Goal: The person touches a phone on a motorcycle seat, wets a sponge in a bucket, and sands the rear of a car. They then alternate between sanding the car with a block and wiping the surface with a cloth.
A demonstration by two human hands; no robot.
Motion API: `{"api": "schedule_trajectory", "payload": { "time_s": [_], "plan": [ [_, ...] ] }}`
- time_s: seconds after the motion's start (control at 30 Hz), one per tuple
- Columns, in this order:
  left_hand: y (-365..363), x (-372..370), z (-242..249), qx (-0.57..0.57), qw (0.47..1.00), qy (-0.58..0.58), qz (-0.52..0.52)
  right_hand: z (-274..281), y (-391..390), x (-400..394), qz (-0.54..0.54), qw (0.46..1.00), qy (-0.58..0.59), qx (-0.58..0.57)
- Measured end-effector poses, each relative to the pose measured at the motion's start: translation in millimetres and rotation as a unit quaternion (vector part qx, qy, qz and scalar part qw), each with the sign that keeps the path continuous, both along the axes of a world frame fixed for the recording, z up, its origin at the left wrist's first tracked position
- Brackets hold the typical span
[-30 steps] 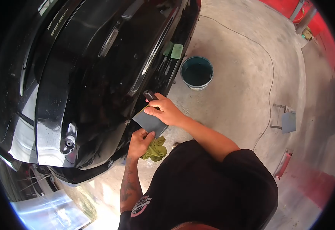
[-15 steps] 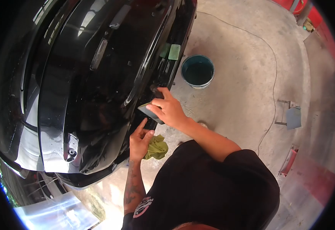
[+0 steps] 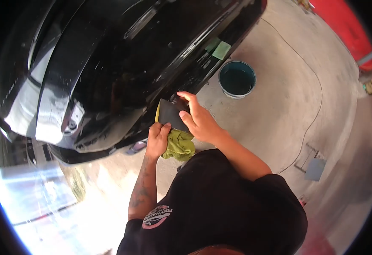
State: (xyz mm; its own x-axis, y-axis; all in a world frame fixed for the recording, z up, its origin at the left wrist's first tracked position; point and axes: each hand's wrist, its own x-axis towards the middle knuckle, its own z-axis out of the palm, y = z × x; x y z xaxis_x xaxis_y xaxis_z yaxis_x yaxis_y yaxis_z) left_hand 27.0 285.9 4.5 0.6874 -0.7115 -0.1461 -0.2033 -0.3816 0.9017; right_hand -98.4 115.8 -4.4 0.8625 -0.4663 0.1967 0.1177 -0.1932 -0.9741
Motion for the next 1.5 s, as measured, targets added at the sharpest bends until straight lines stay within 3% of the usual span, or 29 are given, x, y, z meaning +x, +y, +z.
{"api": "schedule_trajectory", "payload": {
  "time_s": [0.07,0.1,0.17,0.27,0.43,0.63,0.7,0.73,0.83,0.9,0.93,1.07,1.1,1.13,1.17,1.27,1.3,1.4,1.5],
  "plan": [
    [-2,-10,2,-0.029,0.998,0.049,0.028,2,-1,-2,0.014,0.999,-0.021,-0.035],
    [5,-7,-10,-0.006,1.000,0.000,0.027,2,-1,-3,0.018,0.998,-0.033,-0.051],
    [10,-13,-20,-0.019,0.999,0.023,0.041,-1,3,-1,0.012,0.996,-0.081,-0.045],
    [13,-25,-12,-0.024,0.997,0.056,0.039,3,4,-5,0.007,0.990,-0.078,-0.117],
    [11,-44,5,-0.070,0.989,0.120,0.042,1,10,-12,-0.001,0.987,-0.090,-0.133],
    [33,-60,-3,-0.064,0.991,0.115,0.003,-9,19,-21,0.038,0.981,-0.109,-0.156],
    [51,-65,-9,-0.006,0.999,0.039,0.013,-11,31,-20,0.051,0.977,-0.116,-0.174],
    [55,-74,9,0.019,0.996,0.082,0.032,-11,37,-25,0.053,0.974,-0.111,-0.191],
    [72,-95,13,-0.158,0.987,0.023,0.031,-39,58,-29,0.156,0.983,-0.097,-0.025],
    [86,-99,6,-0.164,0.982,0.069,0.070,-30,66,-37,0.249,0.964,-0.026,0.087],
    [92,-101,3,-0.167,0.978,0.098,0.080,-32,71,-37,0.261,0.964,-0.025,0.048],
    [132,-115,2,-0.019,0.994,-0.069,0.077,-33,88,-58,0.290,0.952,0.004,-0.094],
    [140,-126,-13,-0.013,0.982,-0.162,0.099,-34,93,-67,0.295,0.949,0.024,-0.105],
    [145,-137,-4,0.007,0.982,-0.149,0.120,-32,98,-76,0.299,0.946,0.043,-0.116],
    [146,-148,3,0.026,0.981,-0.131,0.141,-31,104,-85,0.308,0.945,0.096,-0.054],
    [138,-177,0,0.001,0.980,-0.083,0.182,-50,121,-101,0.222,0.967,0.060,0.112],
    [134,-185,-6,-0.010,0.981,-0.076,0.178,-51,121,-103,0.211,0.951,0.067,0.217],
    [111,-209,-29,0.013,0.982,-0.153,0.113,-25,120,-96,0.078,0.933,0.086,0.341],
    [81,-231,-19,0.041,0.971,-0.207,0.110,-29,96,-91,0.064,0.931,0.090,0.347]
  ]
}}
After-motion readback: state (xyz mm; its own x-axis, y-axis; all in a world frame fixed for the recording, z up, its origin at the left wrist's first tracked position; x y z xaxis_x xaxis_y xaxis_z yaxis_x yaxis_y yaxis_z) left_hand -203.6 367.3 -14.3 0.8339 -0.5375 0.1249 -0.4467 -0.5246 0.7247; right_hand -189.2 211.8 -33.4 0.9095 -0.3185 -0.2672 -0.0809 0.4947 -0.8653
